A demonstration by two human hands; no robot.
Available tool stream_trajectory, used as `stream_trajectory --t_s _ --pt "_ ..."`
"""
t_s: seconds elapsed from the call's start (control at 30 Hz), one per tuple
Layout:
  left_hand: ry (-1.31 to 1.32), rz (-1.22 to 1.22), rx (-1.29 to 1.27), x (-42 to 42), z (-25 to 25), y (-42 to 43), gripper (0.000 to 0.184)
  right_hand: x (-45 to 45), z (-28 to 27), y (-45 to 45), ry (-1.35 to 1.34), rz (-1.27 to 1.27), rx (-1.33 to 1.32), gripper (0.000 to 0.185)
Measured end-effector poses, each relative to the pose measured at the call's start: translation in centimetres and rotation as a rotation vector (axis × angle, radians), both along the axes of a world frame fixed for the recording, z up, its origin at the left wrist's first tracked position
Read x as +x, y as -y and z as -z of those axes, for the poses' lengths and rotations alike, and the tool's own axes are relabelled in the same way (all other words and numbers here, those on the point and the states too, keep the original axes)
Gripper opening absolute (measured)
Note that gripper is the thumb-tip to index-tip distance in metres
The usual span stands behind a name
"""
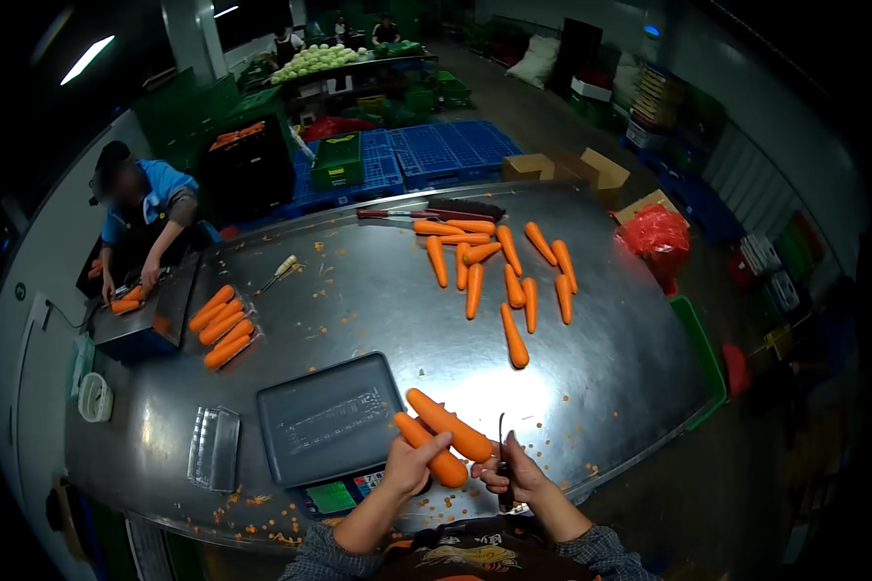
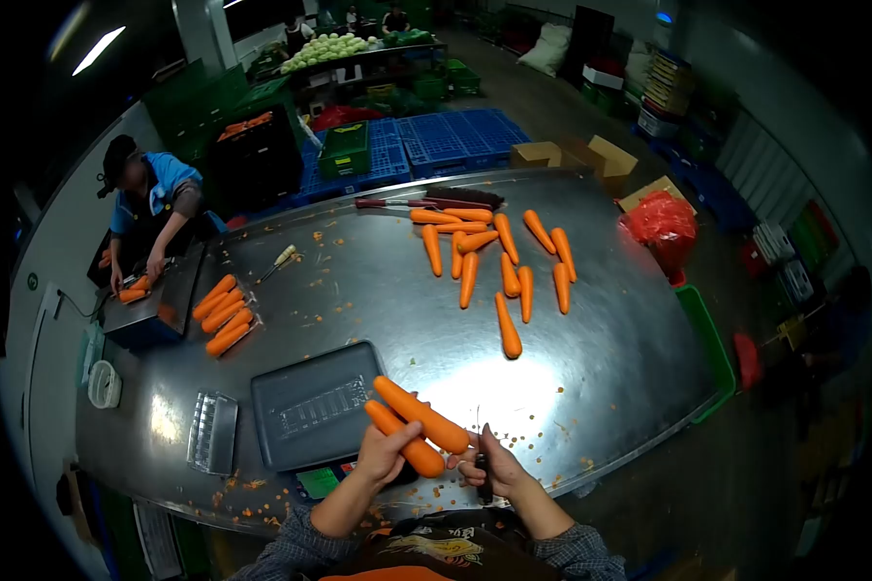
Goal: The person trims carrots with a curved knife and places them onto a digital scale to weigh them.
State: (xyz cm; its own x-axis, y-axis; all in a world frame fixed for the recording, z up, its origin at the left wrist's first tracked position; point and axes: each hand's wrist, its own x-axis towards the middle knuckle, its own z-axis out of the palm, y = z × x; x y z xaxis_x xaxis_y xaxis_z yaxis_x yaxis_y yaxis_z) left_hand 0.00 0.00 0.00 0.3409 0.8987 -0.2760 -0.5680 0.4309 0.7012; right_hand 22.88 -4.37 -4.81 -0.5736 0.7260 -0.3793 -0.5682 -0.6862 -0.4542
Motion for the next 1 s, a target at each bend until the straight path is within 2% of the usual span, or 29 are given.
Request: stream_trajectory --t_s 0.07,0.1,0.17,0.2,0.23,0.3,0.33,0.43,0.5,0.67,0.73,0.77,0.8,0.83,0.9,0.97,1.0 --pt "-0.28 0.033 0.21 0.2 -0.8 0.1 0.062 -1.2 -0.7 -1.2 0.077 0.017 -0.03 0.052" --pt "-0.272 0.025 0.148 -2.9 -2.1 2.7 0.062 -3.8 -1.3 1.0 0.086 0.0 -0.091 0.052" --pt "-1.039 -0.177 0.717 -4.8 -3.2 1.9 0.057 -3.8 0.9 -0.1 0.163 0.088 -0.029 0.047" --pt "-1.158 -0.169 0.798 -6.5 -2.9 1.1 0.058 -3.1 2.9 -1.0 0.141 0.078 0.087 0.043" --pt "-1.263 -0.146 0.857 -8.1 -2.0 0.7 0.059 -2.6 2.6 -1.7 0.32 0.154 0.077 0.042" --pt "-1.606 -0.124 1.022 -11.6 -2.0 -0.9 0.064 -3.8 0.3 -3.3 0.404 0.212 0.068 0.04" --pt "-1.613 -0.129 0.987 -12.9 -1.3 -1.8 0.064 -3.9 0.4 -4.3 0.495 0.207 0.101 0.04" --pt "-1.677 -0.188 1.087 -15.6 1.9 -4.1 0.069 -6.8 -0.5 -7.1 0.687 0.225 0.175 0.047" --pt "-1.727 -0.134 1.107 -16.5 5.1 -4.8 0.069 -9.2 -0.4 -9.0 0.82 0.202 0.282 0.048" --pt "-1.824 -0.156 0.955 -17.9 7.2 -3.2 0.053 -16.8 -2.4 -12.8 0.984 0.056 0.598 0.05" --pt "-1.623 -0.446 1.081 -19.2 6.6 -1.6 0.032 -18.7 -1.6 -13.7 0.962 -0.038 0.822 0.046" --pt "-1.628 -0.447 1.069 -20.0 6.5 -1.0 0.032 -19.6 -0.4 -14.3 0.955 -0.073 0.967 0.044" --pt "-1.608 -0.605 1.019 -20.9 6.4 -0.1 0.022 -20.6 -2.3 -14.0 1.011 -0.234 0.839 0.038" --pt "-1.583 -0.767 0.968 -21.9 6.1 0.7 0.013 -20.9 -1.5 -14.1 1.007 -0.244 0.839 0.038" --pt "-1.571 -0.935 0.777 -23.7 5.2 3.1 0.007 -21.4 0.9 -14.1 1.105 -0.332 0.985 0.03" --pt "-1.61 -1.068 0.622 -26.0 5.1 5.2 0.004 -21.0 0.9 -13.7 1.098 -0.276 1.001 0.023" --pt "-1.615 -1.073 0.609 -27.3 5.2 6.2 0.004 -20.5 0.3 -13.3 1.12 -0.211 0.839 0.022"
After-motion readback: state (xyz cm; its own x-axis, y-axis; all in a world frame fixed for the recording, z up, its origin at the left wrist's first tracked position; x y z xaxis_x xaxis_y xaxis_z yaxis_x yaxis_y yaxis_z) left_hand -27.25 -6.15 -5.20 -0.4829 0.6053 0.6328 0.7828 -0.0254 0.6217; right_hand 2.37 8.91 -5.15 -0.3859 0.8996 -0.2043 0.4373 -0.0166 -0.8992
